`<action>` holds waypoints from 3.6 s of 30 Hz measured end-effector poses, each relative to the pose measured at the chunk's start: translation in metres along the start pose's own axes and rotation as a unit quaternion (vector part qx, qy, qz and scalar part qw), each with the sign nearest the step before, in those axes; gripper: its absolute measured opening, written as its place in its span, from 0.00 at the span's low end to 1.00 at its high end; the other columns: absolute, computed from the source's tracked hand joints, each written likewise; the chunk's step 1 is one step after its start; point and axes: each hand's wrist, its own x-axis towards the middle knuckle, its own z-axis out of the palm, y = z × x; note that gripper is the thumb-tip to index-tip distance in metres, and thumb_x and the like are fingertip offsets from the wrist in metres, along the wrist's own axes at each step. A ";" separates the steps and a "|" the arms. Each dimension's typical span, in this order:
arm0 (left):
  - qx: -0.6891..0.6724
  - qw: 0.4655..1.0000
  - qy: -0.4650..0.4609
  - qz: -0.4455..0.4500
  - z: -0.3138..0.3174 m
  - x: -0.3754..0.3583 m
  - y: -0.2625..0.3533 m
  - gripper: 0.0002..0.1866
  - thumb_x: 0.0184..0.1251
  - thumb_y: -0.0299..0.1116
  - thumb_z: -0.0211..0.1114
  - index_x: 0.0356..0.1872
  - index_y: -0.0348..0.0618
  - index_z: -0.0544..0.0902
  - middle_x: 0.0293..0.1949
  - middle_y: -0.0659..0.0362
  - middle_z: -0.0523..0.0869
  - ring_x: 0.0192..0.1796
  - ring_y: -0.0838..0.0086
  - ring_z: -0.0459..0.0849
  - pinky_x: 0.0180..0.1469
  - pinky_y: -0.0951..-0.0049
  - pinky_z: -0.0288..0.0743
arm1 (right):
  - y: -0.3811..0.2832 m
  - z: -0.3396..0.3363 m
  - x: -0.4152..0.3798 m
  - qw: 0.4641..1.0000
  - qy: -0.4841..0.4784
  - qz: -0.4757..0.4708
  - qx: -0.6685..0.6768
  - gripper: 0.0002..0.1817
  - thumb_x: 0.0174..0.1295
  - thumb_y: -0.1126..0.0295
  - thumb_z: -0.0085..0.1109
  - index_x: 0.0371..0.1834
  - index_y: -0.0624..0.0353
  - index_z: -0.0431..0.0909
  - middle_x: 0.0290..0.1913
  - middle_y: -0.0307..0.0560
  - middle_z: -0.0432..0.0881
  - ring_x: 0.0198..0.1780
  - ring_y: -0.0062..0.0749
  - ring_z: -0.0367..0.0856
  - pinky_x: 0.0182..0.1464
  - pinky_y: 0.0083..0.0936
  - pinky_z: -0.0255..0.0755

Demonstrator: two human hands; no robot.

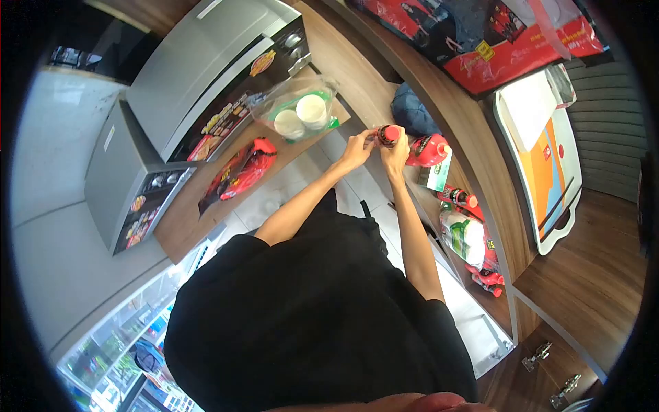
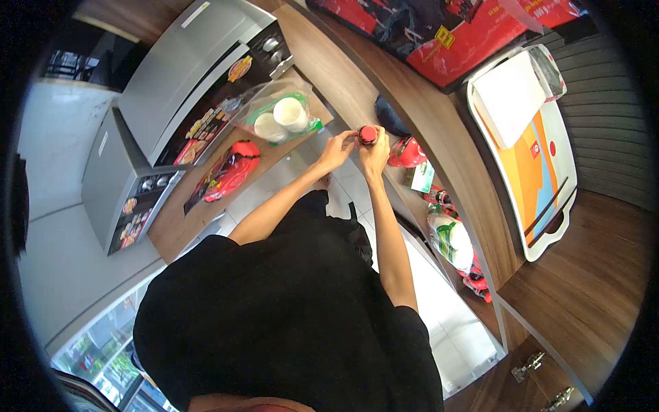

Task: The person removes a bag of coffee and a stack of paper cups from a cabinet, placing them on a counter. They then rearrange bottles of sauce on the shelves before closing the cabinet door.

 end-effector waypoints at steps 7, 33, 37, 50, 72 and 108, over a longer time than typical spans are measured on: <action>0.000 0.995 -0.102 -0.011 0.008 0.037 -0.011 0.32 0.66 0.21 0.58 0.73 0.42 0.64 0.48 0.41 0.86 0.51 0.55 0.87 0.54 0.62 0.80 | 0.025 0.013 0.030 0.999 0.037 0.031 -0.018 0.31 0.50 0.72 0.74 0.59 0.56 0.71 0.46 0.55 0.84 0.45 0.49 0.86 0.45 0.39 0.79; -0.125 0.831 -0.346 0.418 0.200 -0.247 0.259 0.15 0.64 0.23 0.64 0.51 0.35 0.74 0.48 0.48 0.79 0.53 0.54 0.77 0.56 0.61 0.71 | -0.012 -0.345 -0.266 0.948 -0.142 0.074 0.274 0.27 0.57 0.81 0.61 0.62 0.60 0.74 0.62 0.50 0.78 0.66 0.37 0.73 0.67 0.34 0.67; -0.160 0.851 -0.310 0.392 0.234 -0.272 0.344 0.17 0.67 0.22 0.61 0.55 0.34 0.73 0.53 0.46 0.77 0.54 0.55 0.77 0.59 0.63 0.69 | -0.022 -0.433 -0.308 0.991 -0.040 0.000 0.126 0.24 0.58 0.81 0.63 0.59 0.61 0.75 0.57 0.48 0.80 0.57 0.33 0.79 0.61 0.30 0.71; -0.214 0.952 0.008 0.218 0.458 -0.161 0.415 0.35 0.73 0.38 0.55 0.72 0.28 0.52 0.70 0.35 0.58 0.74 0.48 0.56 0.75 0.55 0.48 | 0.038 -0.579 -0.111 0.961 0.203 -0.031 0.187 0.19 0.75 0.67 0.50 0.65 0.61 0.65 0.55 0.52 0.80 0.53 0.33 0.82 0.54 0.26 0.76; 0.049 0.954 0.185 0.230 0.510 -0.107 0.425 0.41 0.55 0.31 0.69 0.71 0.42 0.60 0.68 0.52 0.66 0.68 0.55 0.69 0.66 0.55 0.62 | 0.099 -0.615 0.059 0.947 0.223 -0.107 0.204 0.33 0.75 0.43 0.37 0.72 0.54 0.65 0.64 0.62 0.70 0.67 0.54 0.65 0.69 0.38 0.58; -0.007 0.871 -0.109 0.480 0.317 -0.295 0.336 0.46 0.35 0.40 0.76 0.61 0.36 0.66 0.55 0.44 0.73 0.58 0.47 0.72 0.60 0.49 0.64 | -0.026 -0.491 -0.300 0.935 0.323 -0.066 0.128 0.34 0.58 0.70 0.72 0.67 0.62 0.67 0.56 0.49 0.81 0.55 0.33 0.80 0.53 0.26 0.76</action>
